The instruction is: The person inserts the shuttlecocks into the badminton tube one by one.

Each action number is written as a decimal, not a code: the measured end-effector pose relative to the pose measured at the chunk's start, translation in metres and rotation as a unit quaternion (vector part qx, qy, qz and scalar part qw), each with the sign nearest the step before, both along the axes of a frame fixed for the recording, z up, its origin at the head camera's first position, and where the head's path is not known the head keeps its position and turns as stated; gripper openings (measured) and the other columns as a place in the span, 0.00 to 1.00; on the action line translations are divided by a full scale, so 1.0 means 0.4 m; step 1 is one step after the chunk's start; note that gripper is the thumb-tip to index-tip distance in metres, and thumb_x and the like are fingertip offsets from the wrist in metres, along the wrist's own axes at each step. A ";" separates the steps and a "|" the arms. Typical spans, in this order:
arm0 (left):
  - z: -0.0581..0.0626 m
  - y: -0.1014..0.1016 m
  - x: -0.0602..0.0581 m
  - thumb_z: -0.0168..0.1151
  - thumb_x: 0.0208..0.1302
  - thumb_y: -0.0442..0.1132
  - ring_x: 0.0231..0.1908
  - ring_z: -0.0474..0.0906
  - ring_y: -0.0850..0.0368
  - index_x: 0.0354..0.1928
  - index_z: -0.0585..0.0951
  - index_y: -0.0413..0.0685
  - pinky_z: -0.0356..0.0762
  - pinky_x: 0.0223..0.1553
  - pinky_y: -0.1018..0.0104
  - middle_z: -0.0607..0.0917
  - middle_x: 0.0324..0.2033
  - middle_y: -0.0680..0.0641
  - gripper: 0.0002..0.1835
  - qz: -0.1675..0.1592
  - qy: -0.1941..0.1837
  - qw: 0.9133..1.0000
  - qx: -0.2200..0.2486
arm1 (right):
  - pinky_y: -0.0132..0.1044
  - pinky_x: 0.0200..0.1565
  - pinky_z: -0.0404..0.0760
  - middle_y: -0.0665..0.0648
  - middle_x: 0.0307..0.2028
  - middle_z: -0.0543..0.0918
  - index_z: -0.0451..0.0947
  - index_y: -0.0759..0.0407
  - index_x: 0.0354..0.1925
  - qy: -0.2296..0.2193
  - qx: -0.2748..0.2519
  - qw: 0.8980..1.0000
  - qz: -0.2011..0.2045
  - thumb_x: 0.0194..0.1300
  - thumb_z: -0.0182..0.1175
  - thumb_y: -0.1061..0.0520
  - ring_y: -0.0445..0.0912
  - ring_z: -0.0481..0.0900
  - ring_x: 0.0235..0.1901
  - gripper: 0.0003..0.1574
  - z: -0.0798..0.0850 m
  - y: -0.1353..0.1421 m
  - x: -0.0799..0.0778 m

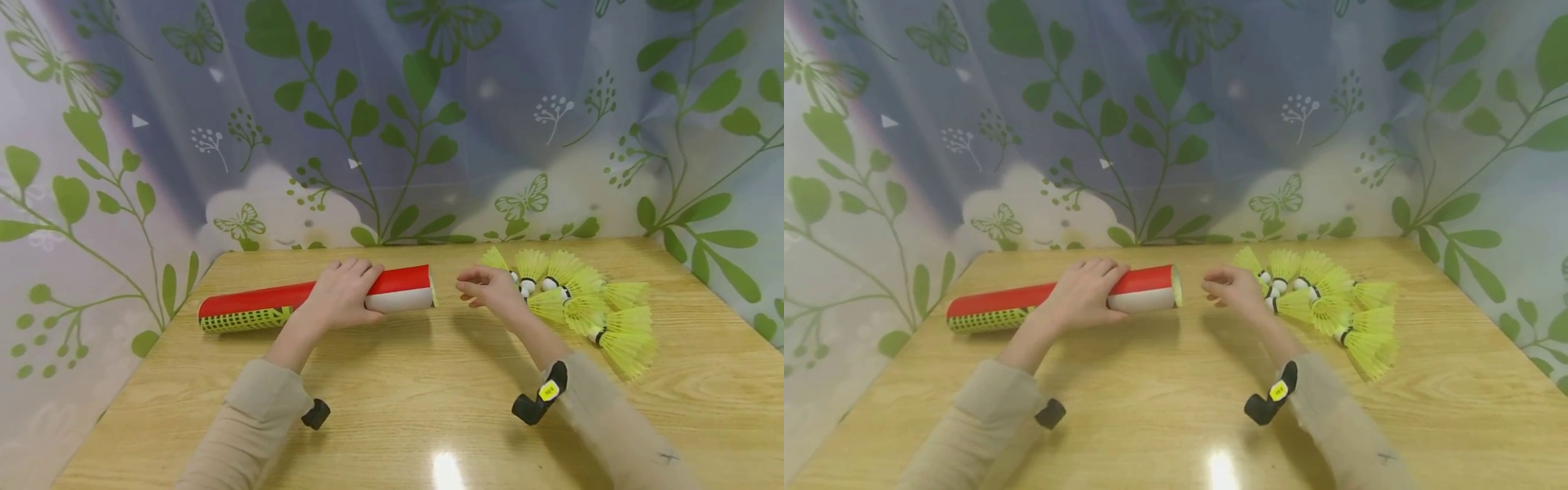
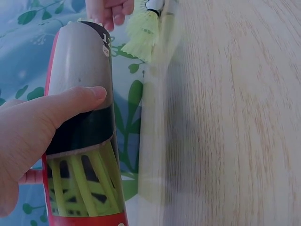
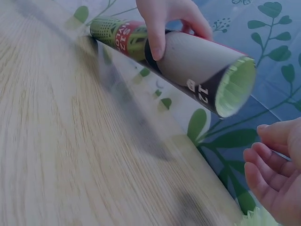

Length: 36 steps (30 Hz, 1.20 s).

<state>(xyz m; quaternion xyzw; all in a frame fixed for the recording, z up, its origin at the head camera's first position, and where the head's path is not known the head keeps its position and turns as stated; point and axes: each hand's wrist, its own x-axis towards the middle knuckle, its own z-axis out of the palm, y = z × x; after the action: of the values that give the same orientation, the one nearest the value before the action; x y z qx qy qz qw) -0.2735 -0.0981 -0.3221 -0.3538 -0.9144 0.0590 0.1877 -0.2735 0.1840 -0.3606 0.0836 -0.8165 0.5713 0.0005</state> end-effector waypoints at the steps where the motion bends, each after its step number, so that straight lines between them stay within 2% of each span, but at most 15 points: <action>1: 0.000 0.000 0.000 0.67 0.46 0.60 0.47 0.71 0.50 0.56 0.73 0.46 0.69 0.45 0.55 0.77 0.46 0.47 0.37 -0.001 0.001 1.000 0.000 | 0.42 0.39 0.79 0.67 0.44 0.80 0.74 0.69 0.50 0.003 0.005 1.000 0.000 0.64 0.58 0.56 0.46 0.81 0.36 0.20 0.000 0.011 0.003; 7: 0.002 -0.001 0.002 0.66 0.46 0.61 0.48 0.71 0.50 0.57 0.73 0.46 0.69 0.45 0.55 0.77 0.47 0.47 0.39 -0.002 -0.003 1.000 0.004 | 0.38 0.37 0.80 0.66 0.44 0.80 0.72 0.72 0.51 -0.004 0.010 1.000 -0.013 0.65 0.57 0.54 0.46 0.81 0.37 0.24 0.002 0.080 0.029; 10: 0.002 -0.002 0.000 0.67 0.45 0.62 0.49 0.71 0.50 0.57 0.73 0.46 0.69 0.46 0.54 0.77 0.48 0.47 0.39 0.001 -0.006 1.000 0.004 | 0.40 0.39 0.80 0.64 0.44 0.80 0.72 0.72 0.52 -0.009 0.016 0.999 -0.028 0.65 0.57 0.53 0.45 0.81 0.37 0.26 0.012 0.110 0.048; 16: 0.004 -0.001 0.001 0.66 0.46 0.61 0.48 0.71 0.50 0.57 0.73 0.46 0.69 0.46 0.55 0.77 0.47 0.48 0.39 0.001 -0.004 1.000 -0.002 | 0.44 0.40 0.79 0.52 0.37 0.81 0.69 0.75 0.54 -0.007 -0.001 0.999 -0.046 0.65 0.58 0.52 0.41 0.81 0.34 0.29 0.025 0.172 0.078; 25: 0.002 0.000 -0.001 0.66 0.46 0.62 0.48 0.71 0.51 0.57 0.73 0.46 0.69 0.45 0.56 0.77 0.47 0.48 0.39 -0.003 -0.003 1.000 -0.003 | 0.35 0.36 0.80 0.40 0.32 0.79 0.67 0.75 0.55 0.012 0.023 0.997 -0.079 0.66 0.55 0.47 0.36 0.80 0.33 0.33 0.040 0.262 0.122; 29: 0.003 0.000 -0.003 0.67 0.45 0.60 0.47 0.72 0.51 0.56 0.74 0.46 0.69 0.43 0.55 0.77 0.46 0.48 0.38 -0.007 -0.001 1.000 0.005 | 0.35 0.35 0.80 0.42 0.31 0.80 0.68 0.75 0.55 0.020 0.048 0.994 -0.100 0.67 0.53 0.47 0.35 0.79 0.32 0.33 0.037 0.300 0.137; 36: 0.005 -0.001 -0.003 0.67 0.45 0.60 0.48 0.71 0.51 0.56 0.74 0.47 0.69 0.45 0.55 0.77 0.47 0.48 0.38 -0.006 -0.017 1.000 0.010 | 0.35 0.34 0.80 0.56 0.35 0.80 0.68 0.74 0.55 0.013 0.080 0.989 -0.125 0.68 0.52 0.46 0.35 0.77 0.31 0.32 0.016 0.341 0.152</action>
<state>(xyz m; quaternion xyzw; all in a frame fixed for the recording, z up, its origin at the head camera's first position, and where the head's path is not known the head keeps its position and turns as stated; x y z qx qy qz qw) -0.2748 -0.0983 -0.3201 -0.3584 -0.9158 0.0432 0.1762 -0.2127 0.3204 -0.3541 -0.0120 -0.8635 0.4985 0.0754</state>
